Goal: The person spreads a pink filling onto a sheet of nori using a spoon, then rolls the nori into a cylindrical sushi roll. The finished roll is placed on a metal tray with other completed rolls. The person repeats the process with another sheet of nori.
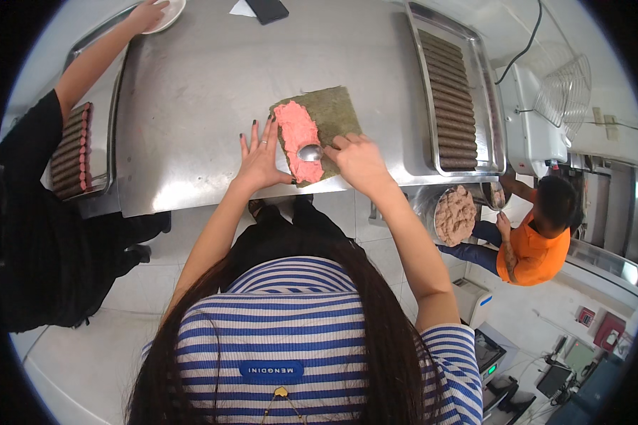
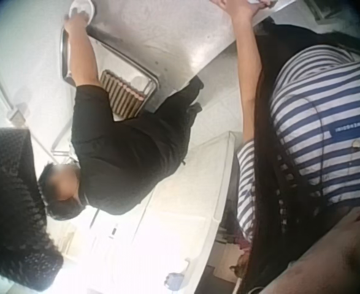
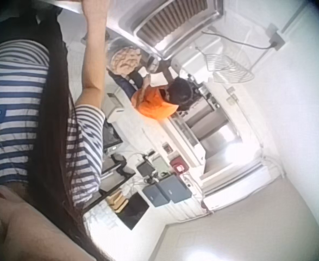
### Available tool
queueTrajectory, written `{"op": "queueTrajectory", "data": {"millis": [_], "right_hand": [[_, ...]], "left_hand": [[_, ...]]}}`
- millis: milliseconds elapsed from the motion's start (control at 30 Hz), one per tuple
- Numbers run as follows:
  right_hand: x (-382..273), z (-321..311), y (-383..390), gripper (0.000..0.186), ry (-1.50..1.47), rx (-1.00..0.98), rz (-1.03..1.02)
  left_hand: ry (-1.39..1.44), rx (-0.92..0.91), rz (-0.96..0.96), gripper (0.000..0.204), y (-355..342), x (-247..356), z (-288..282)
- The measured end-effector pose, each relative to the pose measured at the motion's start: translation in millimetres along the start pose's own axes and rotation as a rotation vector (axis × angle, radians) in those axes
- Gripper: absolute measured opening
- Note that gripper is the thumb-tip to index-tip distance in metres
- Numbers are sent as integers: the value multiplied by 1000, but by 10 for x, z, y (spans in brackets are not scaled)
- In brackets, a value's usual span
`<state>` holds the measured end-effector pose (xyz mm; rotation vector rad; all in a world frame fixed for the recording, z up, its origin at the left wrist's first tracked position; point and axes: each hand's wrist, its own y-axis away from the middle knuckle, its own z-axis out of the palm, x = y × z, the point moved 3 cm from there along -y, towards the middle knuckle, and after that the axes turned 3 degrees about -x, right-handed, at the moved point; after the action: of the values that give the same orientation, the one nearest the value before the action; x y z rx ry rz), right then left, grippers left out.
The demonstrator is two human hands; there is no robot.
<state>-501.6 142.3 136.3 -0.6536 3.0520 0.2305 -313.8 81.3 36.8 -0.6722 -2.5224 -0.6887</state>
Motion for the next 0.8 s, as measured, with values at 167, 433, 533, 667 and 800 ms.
{"op": "queueTrajectory", "data": {"millis": [167,433,533,667,800], "right_hand": [[14,-136,112,28,25,-101,-98],[191,37,22,27,-11,-79,8],[235,-38,-2,28,40,-24,103],[58,-110,93,33,-59,-68,128],[-186,45,131,32,-35,-144,111]], "left_hand": [[-14,-10,-33,137,-45,-4,-15],[-1,-19,-17,138,-45,11,0],[-4,-20,-19,139,-46,4,1],[-31,-25,-34,140,-67,-19,31],[-32,-27,-26,140,-70,-19,21]]}}
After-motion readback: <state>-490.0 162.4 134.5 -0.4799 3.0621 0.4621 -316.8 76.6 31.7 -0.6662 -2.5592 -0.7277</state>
